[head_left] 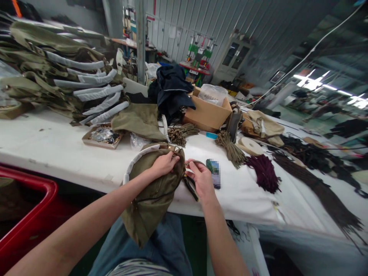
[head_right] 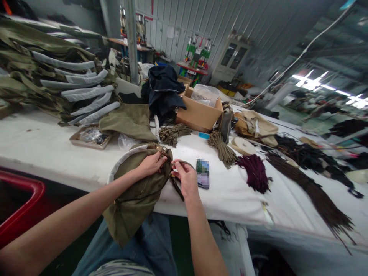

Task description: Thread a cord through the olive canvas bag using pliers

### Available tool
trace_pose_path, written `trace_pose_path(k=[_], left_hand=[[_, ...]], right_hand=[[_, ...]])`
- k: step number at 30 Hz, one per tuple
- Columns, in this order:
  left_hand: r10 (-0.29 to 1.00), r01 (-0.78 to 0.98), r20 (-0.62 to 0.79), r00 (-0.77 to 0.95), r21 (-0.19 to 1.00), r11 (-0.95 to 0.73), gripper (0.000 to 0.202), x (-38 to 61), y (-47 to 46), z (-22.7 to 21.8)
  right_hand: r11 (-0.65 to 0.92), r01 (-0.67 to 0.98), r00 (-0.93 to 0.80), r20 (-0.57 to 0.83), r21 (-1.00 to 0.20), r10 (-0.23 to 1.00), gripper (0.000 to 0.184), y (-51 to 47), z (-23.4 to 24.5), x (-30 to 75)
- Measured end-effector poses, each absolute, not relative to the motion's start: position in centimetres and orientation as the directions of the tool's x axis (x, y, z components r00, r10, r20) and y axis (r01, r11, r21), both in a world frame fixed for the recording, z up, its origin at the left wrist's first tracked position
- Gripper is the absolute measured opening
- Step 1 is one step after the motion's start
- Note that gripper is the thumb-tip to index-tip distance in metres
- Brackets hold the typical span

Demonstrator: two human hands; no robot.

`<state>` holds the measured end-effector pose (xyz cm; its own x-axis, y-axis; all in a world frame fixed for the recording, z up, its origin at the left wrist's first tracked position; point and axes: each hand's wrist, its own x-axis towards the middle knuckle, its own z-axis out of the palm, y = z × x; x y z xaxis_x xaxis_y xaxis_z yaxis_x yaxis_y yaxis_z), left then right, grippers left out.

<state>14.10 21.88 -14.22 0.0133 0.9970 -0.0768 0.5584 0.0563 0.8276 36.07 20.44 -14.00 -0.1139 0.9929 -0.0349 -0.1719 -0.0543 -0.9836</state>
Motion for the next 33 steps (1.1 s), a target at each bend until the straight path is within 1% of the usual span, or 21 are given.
trace_pose_path(k=[2, 4, 9, 11, 14, 22, 28, 33], left_hand=[[0.996, 0.605, -0.09, 0.02, 0.794, 0.06, 0.04, 14.4, 22.0, -13.9], [0.994, 0.642, -0.104, 0.037, 0.764, 0.056, 0.04, 14.6, 22.0, -13.7], [0.986, 0.701, -0.139, 0.089, 0.712, 0.037, 0.039, 14.9, 22.0, -13.2], [0.983, 0.714, -0.152, 0.101, 0.699, 0.034, 0.038, 14.9, 22.2, -13.1], [0.981, 0.726, -0.161, 0.113, 0.687, 0.029, 0.038, 15.1, 22.3, -13.0], [0.978, 0.708, -0.168, 0.125, 0.706, 0.03, 0.038, 15.0, 22.4, -13.0], [0.965, 0.67, -0.228, 0.13, 0.738, 0.084, 0.037, 14.9, 22.9, -13.6], [0.946, 0.64, -0.284, 0.158, 0.759, 0.12, 0.037, 14.8, 23.6, -14.1]], right_hand=[[0.034, -0.037, -0.057, 0.036, -0.999, 0.998, 0.039, 20.3, -14.1, 36.5], [0.092, 0.059, -0.041, 0.09, -0.994, 0.995, 0.036, 20.2, -14.3, 36.8], [0.206, 0.252, -0.072, 0.194, -0.945, 0.978, 0.031, 20.3, -14.5, 37.3], [0.253, 0.3, -0.068, 0.244, -0.92, 0.967, 0.028, 20.3, -14.3, 37.2], [0.292, 0.328, -0.059, 0.289, -0.898, 0.955, 0.025, 20.2, -14.1, 37.0], [0.34, 0.421, -0.104, 0.327, -0.841, 0.939, 0.023, 19.9, -14.3, 36.6], [0.443, 0.442, -0.266, 0.358, -0.78, 0.895, 0.023, 19.5, -13.6, 37.5], [0.504, 0.423, -0.325, 0.394, -0.753, 0.86, 0.021, 19.1, -14.0, 38.3]])
